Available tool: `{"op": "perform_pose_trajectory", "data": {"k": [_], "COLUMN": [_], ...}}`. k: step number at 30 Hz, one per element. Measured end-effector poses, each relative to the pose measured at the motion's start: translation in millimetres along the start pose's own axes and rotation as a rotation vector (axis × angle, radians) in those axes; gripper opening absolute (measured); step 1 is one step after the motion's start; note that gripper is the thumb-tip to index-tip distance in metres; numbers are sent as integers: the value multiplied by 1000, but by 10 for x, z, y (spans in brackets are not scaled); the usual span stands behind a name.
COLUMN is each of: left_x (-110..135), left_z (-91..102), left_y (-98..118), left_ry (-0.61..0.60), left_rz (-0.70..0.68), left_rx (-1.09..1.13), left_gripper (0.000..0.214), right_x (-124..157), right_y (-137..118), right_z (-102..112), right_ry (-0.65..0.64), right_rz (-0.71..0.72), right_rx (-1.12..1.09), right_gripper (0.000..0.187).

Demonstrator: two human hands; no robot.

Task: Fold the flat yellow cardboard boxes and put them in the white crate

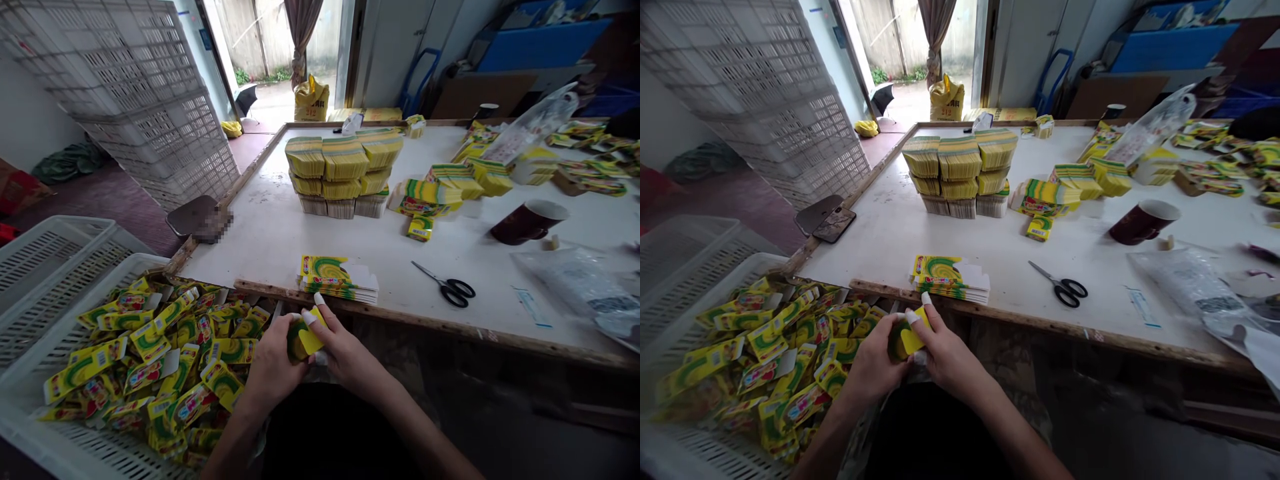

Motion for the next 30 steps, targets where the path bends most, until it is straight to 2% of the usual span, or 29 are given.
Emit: {"op": "perform_pose_trajectory", "data": {"k": [2, 4, 7, 9, 12, 14, 15, 18, 19, 20, 21, 24, 26, 30], "left_x": [-25, -51, -79, -83, -71, -62, -59, -37, -32, -30, -28, -17, -5, 13], "left_z": [68, 102, 103, 92, 81, 117, 154, 269, 274, 259, 225, 74, -20, -122], "left_y": [28, 61, 115, 137, 100, 19, -35, -233, -290, -333, -363, -376, -353, -310], "left_ry": [-39, -102, -175, -162, -83, 63, 184, 633, 726, 770, 772, 635, 549, 449], "left_rz": [9, 32, 34, 12, 31, 95, 121, 204, 254, 318, 394, 529, 533, 498], "left_rx": [11, 21, -13, -37, 61, 313, 494, 1068, 1207, 1305, 1362, 1385, 1361, 1295], "left_gripper": [54, 51, 50, 51, 54, 55, 54, 51, 52, 53, 51, 38, 36, 40], "right_x": [-10, -22, -38, -47, -70, -102, -125, -205, -233, -265, -298, -371, -386, -388], "right_y": [6, 5, -9, -26, -68, -69, -43, 153, 240, 329, 412, 591, 635, 622], "right_z": [58, 151, 239, 221, 127, 113, 143, 365, 449, 515, 558, 569, 535, 505], "right_ry": [-74, -102, -130, -99, 39, 149, 215, 443, 495, 500, 472, 354, 328, 315], "right_rz": [-1, 20, 51, 30, 7, 7, -8, -149, -206, -253, -279, -271, -248, -234], "right_rx": [46, 45, -9, -44, -102, -123, -107, 91, 197, 298, 382, 475, 464, 447], "right_gripper": [48, 31, 18, 21, 51, 72, 75, 52, 44, 42, 42, 48, 49, 51]}}
Point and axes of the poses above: each hand's wrist, its own x-axis away from the middle knuckle, its own z-axis out of the back of the hand, y = z × x, the point moved 3 cm from there along -x, towards the middle knuckle, and after that the axes turned 14 degrees about x, right-handed, at the moved point
